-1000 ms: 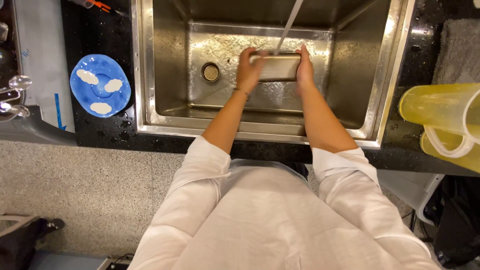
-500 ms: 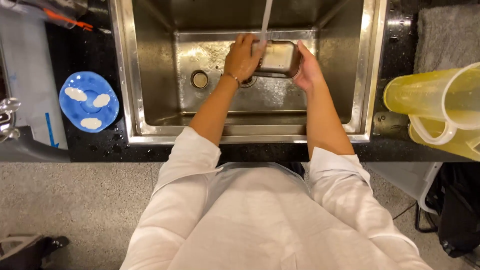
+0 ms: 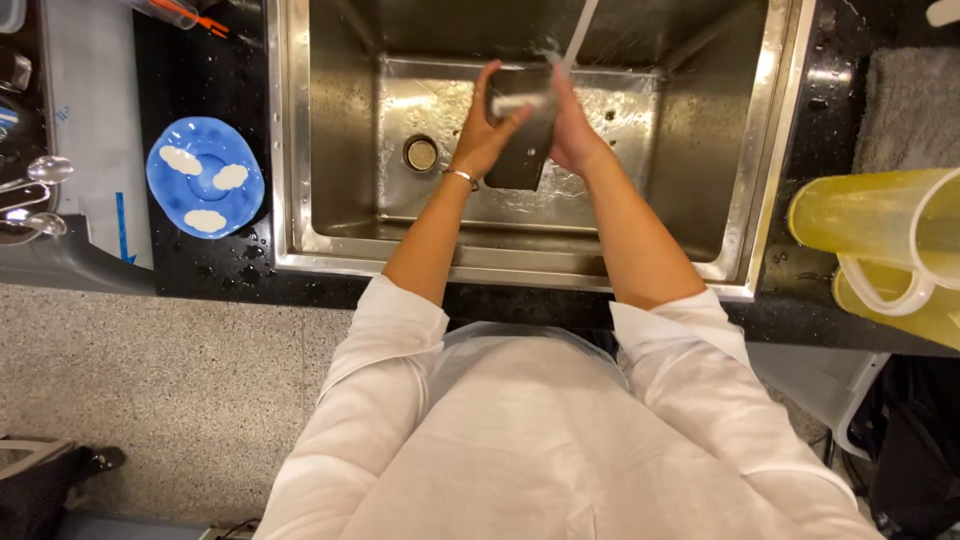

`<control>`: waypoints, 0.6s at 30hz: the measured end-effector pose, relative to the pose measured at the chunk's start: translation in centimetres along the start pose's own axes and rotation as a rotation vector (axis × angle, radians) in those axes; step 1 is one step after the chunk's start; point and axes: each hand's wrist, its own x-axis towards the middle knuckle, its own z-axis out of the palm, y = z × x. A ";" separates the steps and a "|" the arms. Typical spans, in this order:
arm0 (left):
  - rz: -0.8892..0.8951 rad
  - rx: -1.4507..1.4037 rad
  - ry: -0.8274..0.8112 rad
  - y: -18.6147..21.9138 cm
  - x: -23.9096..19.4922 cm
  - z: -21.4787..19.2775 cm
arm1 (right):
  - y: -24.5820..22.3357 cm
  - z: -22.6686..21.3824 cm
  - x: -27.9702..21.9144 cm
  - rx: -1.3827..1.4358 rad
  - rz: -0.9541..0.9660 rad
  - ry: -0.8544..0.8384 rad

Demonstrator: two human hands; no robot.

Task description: Cleaning a metal container, sink, and various kitchen pitchers/tools.

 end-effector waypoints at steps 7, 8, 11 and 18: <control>-0.102 -0.262 0.372 -2.2 0.4 -1.1 | 2.1 1.0 -1.7 -0.629 0.105 0.032; -0.179 -0.266 0.381 -2.2 0.2 -1.2 | 2.2 1.2 -2.7 -0.850 0.104 0.019; -0.178 -0.838 0.287 -4.5 0.8 -1.7 | -0.7 5.0 -5.4 -1.633 0.340 -0.039; -0.342 -0.951 0.167 -3.5 2.9 0.4 | -2.3 2.2 -8.7 -1.648 -0.328 0.132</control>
